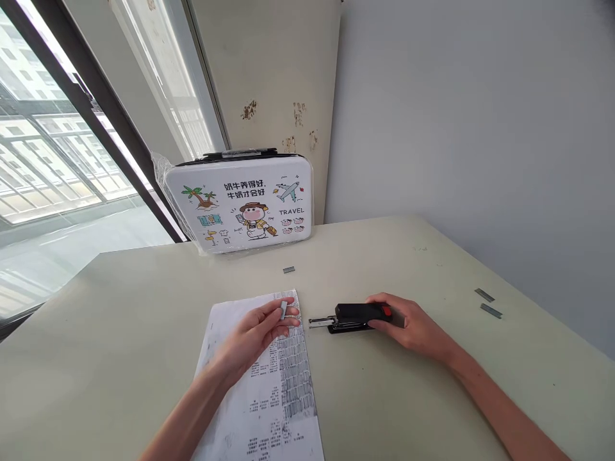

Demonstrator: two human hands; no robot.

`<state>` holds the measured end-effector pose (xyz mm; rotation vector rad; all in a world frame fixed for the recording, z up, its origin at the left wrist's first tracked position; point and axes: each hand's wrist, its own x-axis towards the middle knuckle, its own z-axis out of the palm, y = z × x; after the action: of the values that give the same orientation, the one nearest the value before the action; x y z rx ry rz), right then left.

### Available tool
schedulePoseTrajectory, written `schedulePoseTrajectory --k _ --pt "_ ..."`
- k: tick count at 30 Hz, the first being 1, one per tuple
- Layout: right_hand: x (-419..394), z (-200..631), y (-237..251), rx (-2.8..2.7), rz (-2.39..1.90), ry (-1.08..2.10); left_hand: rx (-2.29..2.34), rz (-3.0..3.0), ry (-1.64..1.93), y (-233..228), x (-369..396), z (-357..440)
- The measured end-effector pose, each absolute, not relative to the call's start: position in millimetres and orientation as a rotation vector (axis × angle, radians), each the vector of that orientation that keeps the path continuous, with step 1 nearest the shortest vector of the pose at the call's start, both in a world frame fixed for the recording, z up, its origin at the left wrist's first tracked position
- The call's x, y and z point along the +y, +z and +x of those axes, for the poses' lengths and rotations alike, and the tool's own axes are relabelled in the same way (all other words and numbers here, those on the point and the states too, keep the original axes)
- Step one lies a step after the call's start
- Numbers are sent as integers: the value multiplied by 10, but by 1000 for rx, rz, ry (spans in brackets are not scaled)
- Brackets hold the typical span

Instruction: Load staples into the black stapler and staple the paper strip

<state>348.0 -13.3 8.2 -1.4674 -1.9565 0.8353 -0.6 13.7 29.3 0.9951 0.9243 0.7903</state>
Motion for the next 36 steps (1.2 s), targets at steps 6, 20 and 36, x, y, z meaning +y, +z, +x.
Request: schedulePoseTrajectory --k 6,20,36 --pt "-140 3481 89 -1954 -1468 835 1031 1269 745 295 110 107" --pt "-144 3476 115 -1951 -1469 854 1164 1452 710 157 51 169" --pt "-153 3462 137 -1989 -1470 793 1237 2119 925 71 -11 397"
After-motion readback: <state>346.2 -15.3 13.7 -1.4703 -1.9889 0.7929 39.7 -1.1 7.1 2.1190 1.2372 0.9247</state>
